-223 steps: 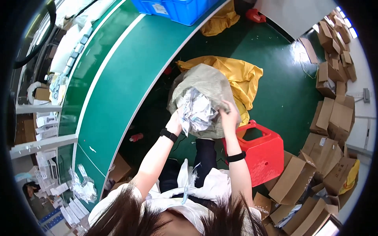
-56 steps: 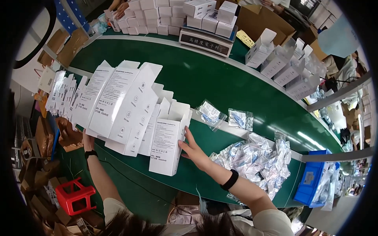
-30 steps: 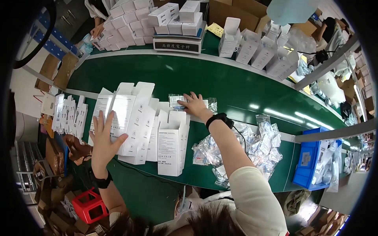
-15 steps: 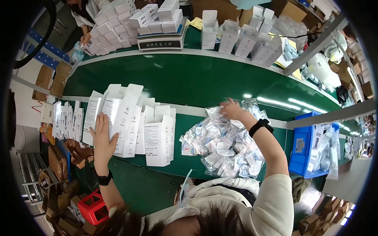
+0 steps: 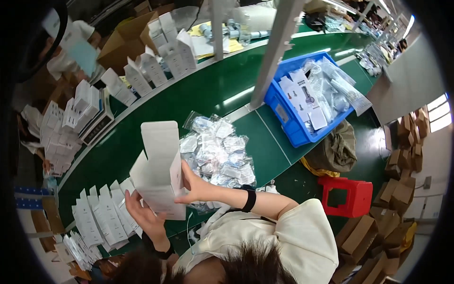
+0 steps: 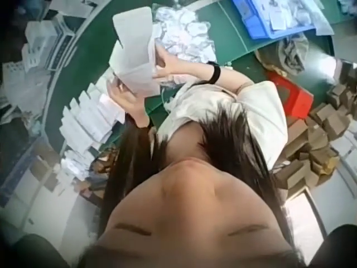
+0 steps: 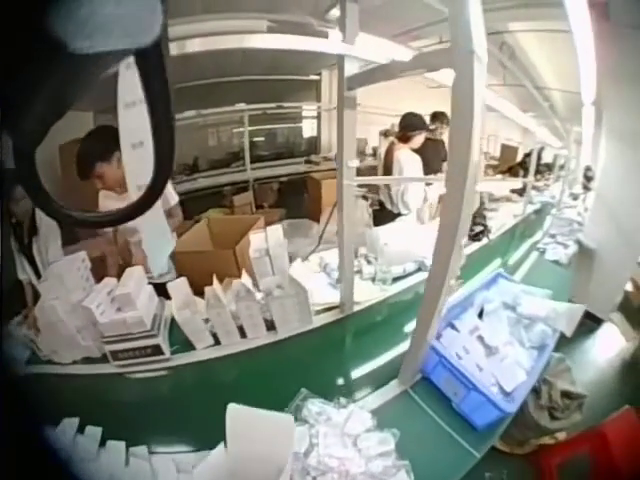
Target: The person sorts small plastic bags from a large sack onto a table, then assembles product kits by placing a wrapped device and a small plastic bag into a cardboard box.
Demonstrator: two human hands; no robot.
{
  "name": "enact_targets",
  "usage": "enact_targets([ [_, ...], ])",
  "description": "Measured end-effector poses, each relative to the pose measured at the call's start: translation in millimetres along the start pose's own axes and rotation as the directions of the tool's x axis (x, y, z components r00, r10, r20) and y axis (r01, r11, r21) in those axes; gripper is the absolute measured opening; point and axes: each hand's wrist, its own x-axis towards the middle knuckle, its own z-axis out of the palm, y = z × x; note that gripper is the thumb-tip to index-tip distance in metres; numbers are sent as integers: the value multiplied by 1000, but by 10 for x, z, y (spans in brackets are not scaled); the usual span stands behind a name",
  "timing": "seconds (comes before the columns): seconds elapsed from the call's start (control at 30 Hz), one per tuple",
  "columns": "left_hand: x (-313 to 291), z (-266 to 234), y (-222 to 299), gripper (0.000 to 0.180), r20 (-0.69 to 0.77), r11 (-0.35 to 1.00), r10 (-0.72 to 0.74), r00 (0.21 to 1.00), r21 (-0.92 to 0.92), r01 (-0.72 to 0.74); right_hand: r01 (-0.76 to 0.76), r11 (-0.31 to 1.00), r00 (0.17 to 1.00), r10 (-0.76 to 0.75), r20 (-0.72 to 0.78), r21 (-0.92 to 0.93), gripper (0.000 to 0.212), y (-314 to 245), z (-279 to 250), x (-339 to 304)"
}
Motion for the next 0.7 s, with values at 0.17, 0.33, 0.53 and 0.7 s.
enact_targets([
  [0.17,220,807,-4,99,392,815,-107,914,-491,306,-131,923,970,194,144,-363,99,-938,-790,-616],
  [0.33,217,1540,-152,97,440,936,46,897,-333,116,-58,558,981,-123,-151,-828,45,-1922,-1847,-1137],
  [0.53,448,2075,-253,91,446,1000,-9,895,-9,14,-800,-420,568,-759,-317,-429,46,-3299,-4360,-2394],
  [0.7,498,2273,-170,79,429,915,-266,863,-168,366,-736,-614,637,-483,-601,-287,52,-3356,-4881,-2210],
])
